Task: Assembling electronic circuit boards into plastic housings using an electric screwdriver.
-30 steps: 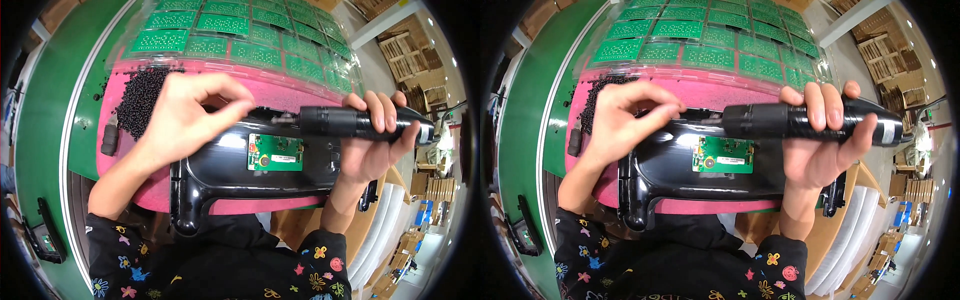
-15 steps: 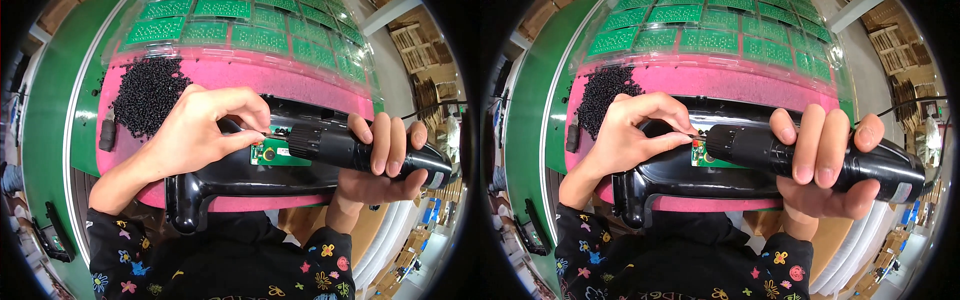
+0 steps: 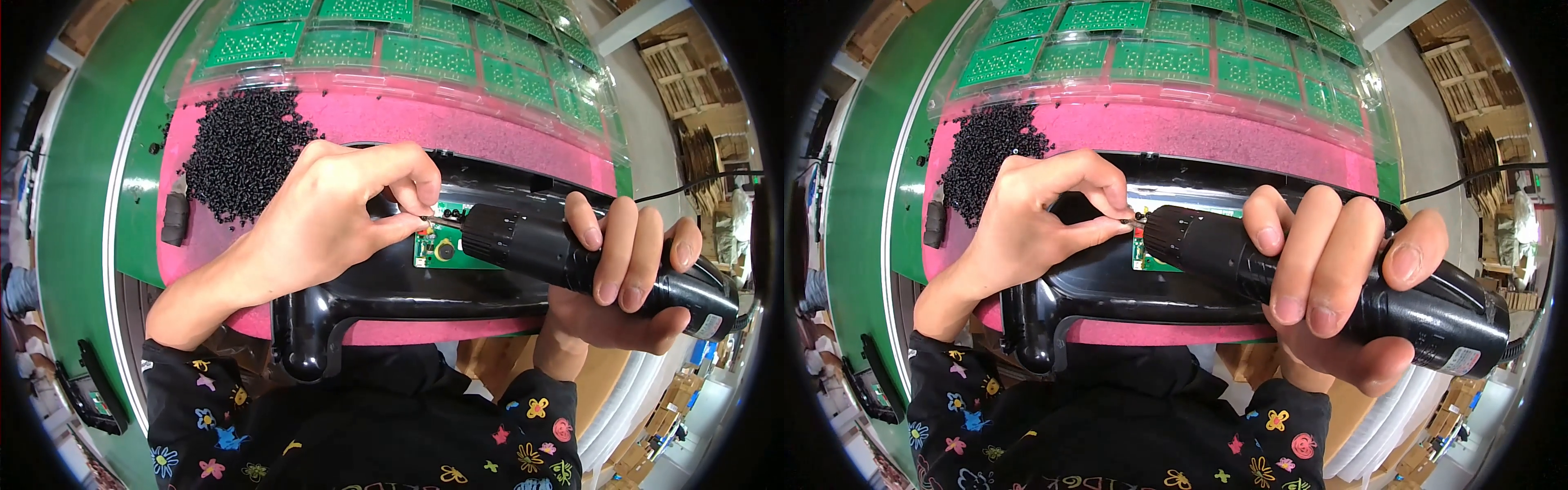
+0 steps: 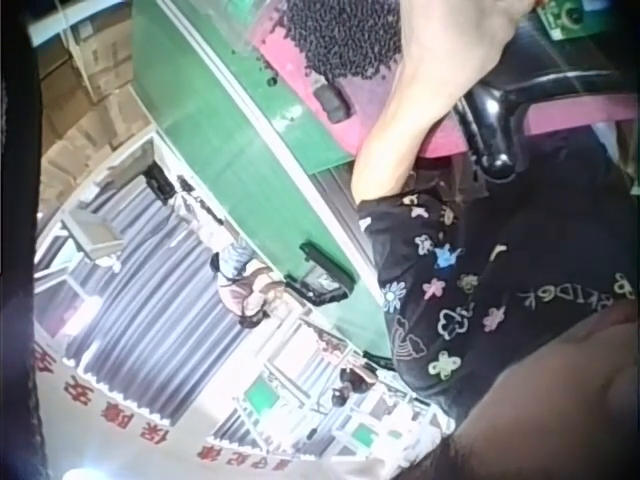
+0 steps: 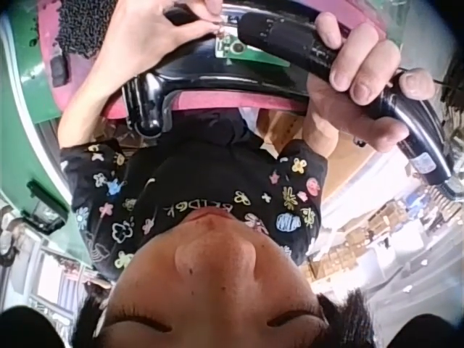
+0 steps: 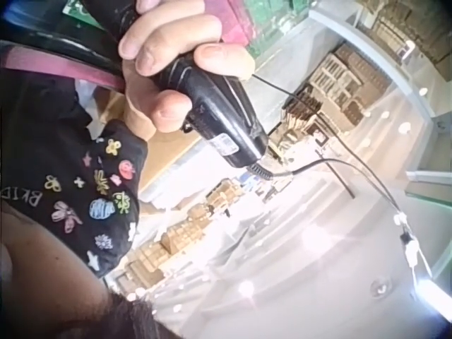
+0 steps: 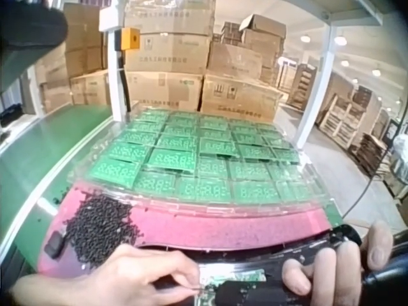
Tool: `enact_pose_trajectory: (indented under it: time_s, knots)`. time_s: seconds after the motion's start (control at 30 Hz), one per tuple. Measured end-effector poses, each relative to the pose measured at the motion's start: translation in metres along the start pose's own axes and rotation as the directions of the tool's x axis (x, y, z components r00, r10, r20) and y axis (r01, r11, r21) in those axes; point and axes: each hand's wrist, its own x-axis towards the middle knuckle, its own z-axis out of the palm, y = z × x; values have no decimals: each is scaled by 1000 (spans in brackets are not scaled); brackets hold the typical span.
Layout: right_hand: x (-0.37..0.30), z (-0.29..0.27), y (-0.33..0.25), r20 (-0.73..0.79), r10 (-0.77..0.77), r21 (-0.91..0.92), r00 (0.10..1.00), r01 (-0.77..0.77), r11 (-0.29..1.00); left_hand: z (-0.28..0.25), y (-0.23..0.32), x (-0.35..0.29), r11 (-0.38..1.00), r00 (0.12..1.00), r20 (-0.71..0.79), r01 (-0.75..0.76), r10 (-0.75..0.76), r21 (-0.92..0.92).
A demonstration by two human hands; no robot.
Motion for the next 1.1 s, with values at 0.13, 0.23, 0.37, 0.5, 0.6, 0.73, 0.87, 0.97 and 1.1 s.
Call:
enact_pose_trajectory:
  time_s: [0.13,0.23,0.37,0.5,0.6,0.73,0.87,0.97,1.1]
  knots:
    - [-1,2,3,-18,-5,-20,1000,5,1000,0,-1,1,1000,1000,19,8,-8,9]
    - [-2,4,4,-23,-2,-33,1000,1,999,-2,-2,0,1000,999,43,20,-20,13]
    - [-4,7,6,-37,-19,-47,999,17,999,-1,-1,1,1000,996,92,16,-17,9]
    - [-3,5,3,-24,-14,-52,1000,13,999,0,0,2,1000,995,104,-6,8,-20]
    - [-2,3,4,-10,-27,10,1000,27,1000,2,3,3,998,992,126,9,0,-68]
    - [-3,6,4,-7,-19,56,1000,20,998,2,2,6,989,977,167,-124,135,-76]
    - [-1,4,5,58,30,28,998,-32,999,1,-1,4,994,971,215,-94,103,-53]
    - [-1,-1,2,127,85,14,988,-87,996,6,1,4,992,977,172,-124,125,-17]
    - [4,-9,-14,233,142,-50,962,-134,990,6,0,5,957,964,131,-248,230,147]
